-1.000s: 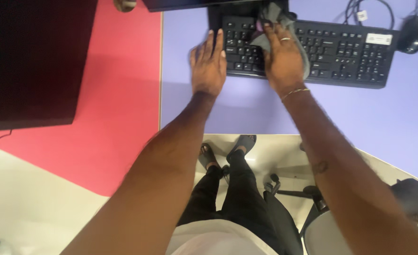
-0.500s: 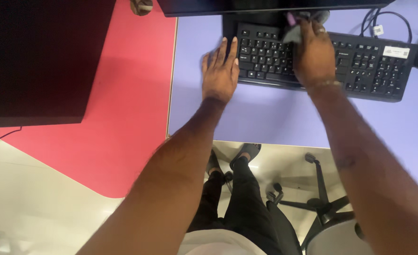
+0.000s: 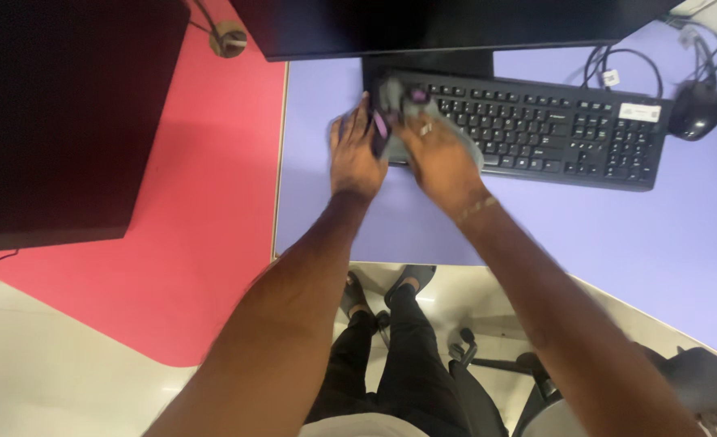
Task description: The person wipes a monitor, keyboard, mouse, and a computer case using a cloth.
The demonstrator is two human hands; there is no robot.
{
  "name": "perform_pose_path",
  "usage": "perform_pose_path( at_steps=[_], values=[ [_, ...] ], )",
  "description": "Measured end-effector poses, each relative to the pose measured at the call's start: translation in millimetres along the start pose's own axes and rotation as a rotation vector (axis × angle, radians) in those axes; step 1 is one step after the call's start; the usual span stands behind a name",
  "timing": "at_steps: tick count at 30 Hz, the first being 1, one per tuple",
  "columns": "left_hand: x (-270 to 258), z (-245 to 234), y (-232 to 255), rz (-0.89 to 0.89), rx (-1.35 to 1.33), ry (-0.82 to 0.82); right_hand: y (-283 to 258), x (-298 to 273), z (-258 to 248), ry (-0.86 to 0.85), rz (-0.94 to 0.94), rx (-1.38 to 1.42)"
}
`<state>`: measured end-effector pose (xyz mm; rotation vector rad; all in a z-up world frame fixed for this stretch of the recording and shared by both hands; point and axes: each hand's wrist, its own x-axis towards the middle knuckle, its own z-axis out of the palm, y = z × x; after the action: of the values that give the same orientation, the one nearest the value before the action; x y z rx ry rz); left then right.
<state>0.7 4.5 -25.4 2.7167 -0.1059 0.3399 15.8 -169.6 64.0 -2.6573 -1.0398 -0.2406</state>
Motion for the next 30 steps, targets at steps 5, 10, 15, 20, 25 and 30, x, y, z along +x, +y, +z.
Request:
perform_pose_path(
  at_steps=[5,10,15,20,25,30],
  values=[
    [2.7,-5.6,9.1,-0.05,-0.044,-0.002,23.8,-62.3,-28.9,-0.118,0.291,0.074],
    [2.3,-7.6,9.1,-0.04,-0.032,0.007,108.1,-138.0,-65.7,0.013,0.415,-0.119],
    [0.5,-4.5,6.5,-0.03,-0.061,0.052,140.9,-140.1,-67.4,0.015,0.577,0.019],
    [-1.6,-7.6,4.0,0.029,-0.17,0.077,146.2,-71.6,-62.2,0.082,0.431,0.086],
    [-14.3,-16.1,-0.1,0.102,-0.343,0.045,134.0,-24.5,-66.0,-0.157,0.528,0.279],
    [-26.8,-25.3,0.4,0.281,-0.276,-0.045,122.0,-50.8,-81.8,-0.251,0.461,0.121]
  ],
)
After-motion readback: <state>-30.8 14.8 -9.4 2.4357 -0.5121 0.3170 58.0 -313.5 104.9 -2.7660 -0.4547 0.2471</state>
